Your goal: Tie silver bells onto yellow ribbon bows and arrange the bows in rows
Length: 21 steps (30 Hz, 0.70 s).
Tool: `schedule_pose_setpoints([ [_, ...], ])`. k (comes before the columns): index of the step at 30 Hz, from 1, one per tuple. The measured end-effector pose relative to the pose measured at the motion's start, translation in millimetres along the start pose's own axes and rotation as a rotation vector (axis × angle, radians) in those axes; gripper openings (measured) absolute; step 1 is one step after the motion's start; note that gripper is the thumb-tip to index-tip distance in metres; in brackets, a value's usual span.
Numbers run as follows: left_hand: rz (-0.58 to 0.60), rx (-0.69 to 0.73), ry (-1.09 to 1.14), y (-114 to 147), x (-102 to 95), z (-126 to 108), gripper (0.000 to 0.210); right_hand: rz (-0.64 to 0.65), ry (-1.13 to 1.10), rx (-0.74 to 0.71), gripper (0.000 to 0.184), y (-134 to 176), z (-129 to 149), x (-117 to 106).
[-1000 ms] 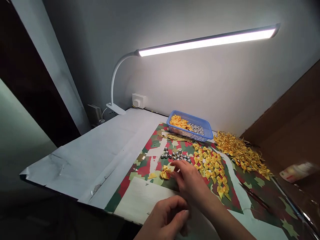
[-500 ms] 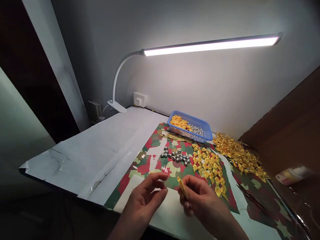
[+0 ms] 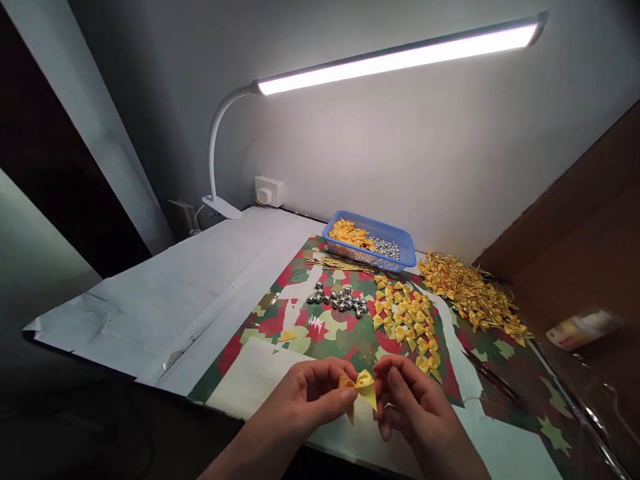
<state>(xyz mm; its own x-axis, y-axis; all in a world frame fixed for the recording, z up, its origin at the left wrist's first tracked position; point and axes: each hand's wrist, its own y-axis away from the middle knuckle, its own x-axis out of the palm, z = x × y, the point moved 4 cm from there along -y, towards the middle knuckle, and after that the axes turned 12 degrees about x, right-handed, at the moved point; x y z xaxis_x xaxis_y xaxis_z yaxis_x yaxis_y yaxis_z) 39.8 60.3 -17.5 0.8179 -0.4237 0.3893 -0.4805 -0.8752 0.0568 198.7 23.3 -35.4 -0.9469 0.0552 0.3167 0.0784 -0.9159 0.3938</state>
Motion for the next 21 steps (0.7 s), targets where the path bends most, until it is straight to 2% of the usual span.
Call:
schedule_pose_setpoints([
  [3, 0.085, 0.0, -0.01, -2, 10.4, 0, 0.024, -0.001, 0.075, -0.016, 0.043, 4, 9, 0],
  [5, 0.122, -0.016, -0.018, -3, 15.2, -2, 0.023, -0.044, 0.103, -0.037, 0.04, 8, 14, 3],
  [10, -0.016, -0.044, -0.104, -5, 11.2, -2, 0.024, -0.214, 0.147, -0.088, 0.041, 20, 17, 6],
  [12, -0.018, -0.048, -0.017, -5, 13.5, 0, 0.022, -0.251, 0.178, -0.112, 0.043, 23, 15, 5],
  [15, -0.005, -0.073, 0.151, -2, 18.7, 6, 0.02, -0.188, 0.147, -0.133, 0.046, 25, 11, 6],
  [18, 0.0, -0.197, 0.342, 3, 23.9, 15, 0.02, -0.168, 0.155, -0.171, 0.045, 24, 11, 2],
  [21, 0.016, -0.306, 0.445, 7, 29.8, 22, 0.023, -0.12, 0.279, -0.227, 0.033, 24, 15, 0],
])
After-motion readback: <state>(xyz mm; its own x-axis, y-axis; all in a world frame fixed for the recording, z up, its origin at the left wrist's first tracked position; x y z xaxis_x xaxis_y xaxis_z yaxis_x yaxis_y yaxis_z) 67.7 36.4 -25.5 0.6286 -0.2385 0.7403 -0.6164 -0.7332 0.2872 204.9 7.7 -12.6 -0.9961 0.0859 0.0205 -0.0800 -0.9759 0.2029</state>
